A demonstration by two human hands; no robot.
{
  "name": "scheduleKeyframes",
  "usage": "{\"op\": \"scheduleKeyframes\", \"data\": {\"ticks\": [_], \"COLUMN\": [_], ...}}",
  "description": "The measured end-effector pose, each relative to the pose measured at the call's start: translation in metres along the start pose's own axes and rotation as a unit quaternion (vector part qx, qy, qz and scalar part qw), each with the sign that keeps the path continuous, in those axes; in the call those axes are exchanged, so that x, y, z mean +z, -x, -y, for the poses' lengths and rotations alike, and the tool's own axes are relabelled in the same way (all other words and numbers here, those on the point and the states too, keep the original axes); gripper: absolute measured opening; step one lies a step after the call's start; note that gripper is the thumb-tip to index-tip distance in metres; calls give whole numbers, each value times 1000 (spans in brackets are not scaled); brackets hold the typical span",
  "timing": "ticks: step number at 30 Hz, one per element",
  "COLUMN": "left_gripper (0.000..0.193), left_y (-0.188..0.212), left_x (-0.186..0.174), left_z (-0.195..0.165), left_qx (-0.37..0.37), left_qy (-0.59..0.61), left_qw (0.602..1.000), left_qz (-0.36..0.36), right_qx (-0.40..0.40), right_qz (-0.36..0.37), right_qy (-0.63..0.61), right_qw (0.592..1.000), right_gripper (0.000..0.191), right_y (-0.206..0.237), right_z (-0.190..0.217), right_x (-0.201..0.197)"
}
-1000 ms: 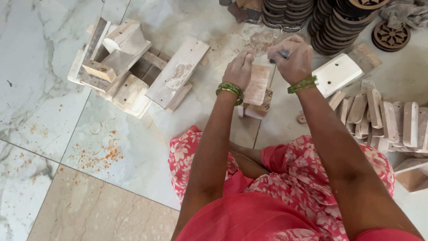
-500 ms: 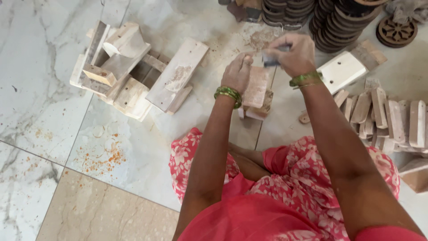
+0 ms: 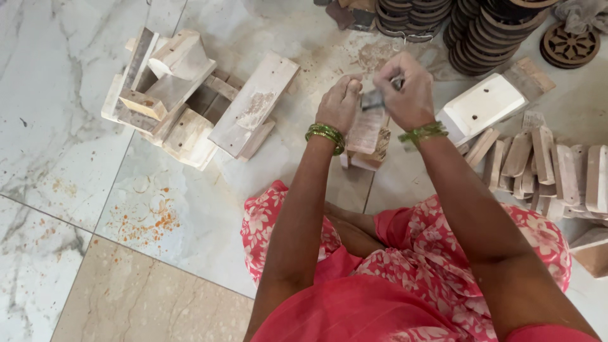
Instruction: The person sits on the floor and sands small wooden blocks and shaped wood pieces by hand, rubbing a small abrasive block over their surfaces. They turn the pieces over to sand different sides and set finished pieces aside with a pile of similar wooden parts nearby.
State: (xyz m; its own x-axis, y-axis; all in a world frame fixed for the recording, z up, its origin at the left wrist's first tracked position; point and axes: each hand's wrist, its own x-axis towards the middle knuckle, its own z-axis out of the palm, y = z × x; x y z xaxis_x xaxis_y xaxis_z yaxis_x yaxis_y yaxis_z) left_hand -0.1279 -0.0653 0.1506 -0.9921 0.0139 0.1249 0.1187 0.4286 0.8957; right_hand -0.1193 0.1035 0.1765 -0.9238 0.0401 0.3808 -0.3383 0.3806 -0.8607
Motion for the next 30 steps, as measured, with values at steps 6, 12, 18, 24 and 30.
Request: {"op": "scheduleKeyframes", "data": {"ticks": [6, 12, 18, 24, 30], "left_gripper": [39, 38, 38, 39, 38], "left_y": [0, 1, -2, -1, -2], "left_x": [3, -1, 3, 5, 1], "left_z": [2, 4, 9, 7, 5], "left_qx": [-14, -5, -1, -11, -4], "left_qy": [12, -11, 18, 28, -15], "left_qw": [1000, 1000, 1000, 1000, 1000], "left_qz": [11, 6, 5, 3, 5], "right_qx": [-73, -180, -186, -116, -148], "right_qz": [103, -106, -65, 74, -76], "right_qy": [13, 169, 78, 110, 117], "right_qw": [992, 963, 977, 984, 979], "right_gripper": [11, 8, 10, 9, 6], "right_y": [16, 2, 34, 27, 15], "right_z": [-1, 5, 21, 11, 3], "right_x": [5, 10, -8, -4, -2]}}
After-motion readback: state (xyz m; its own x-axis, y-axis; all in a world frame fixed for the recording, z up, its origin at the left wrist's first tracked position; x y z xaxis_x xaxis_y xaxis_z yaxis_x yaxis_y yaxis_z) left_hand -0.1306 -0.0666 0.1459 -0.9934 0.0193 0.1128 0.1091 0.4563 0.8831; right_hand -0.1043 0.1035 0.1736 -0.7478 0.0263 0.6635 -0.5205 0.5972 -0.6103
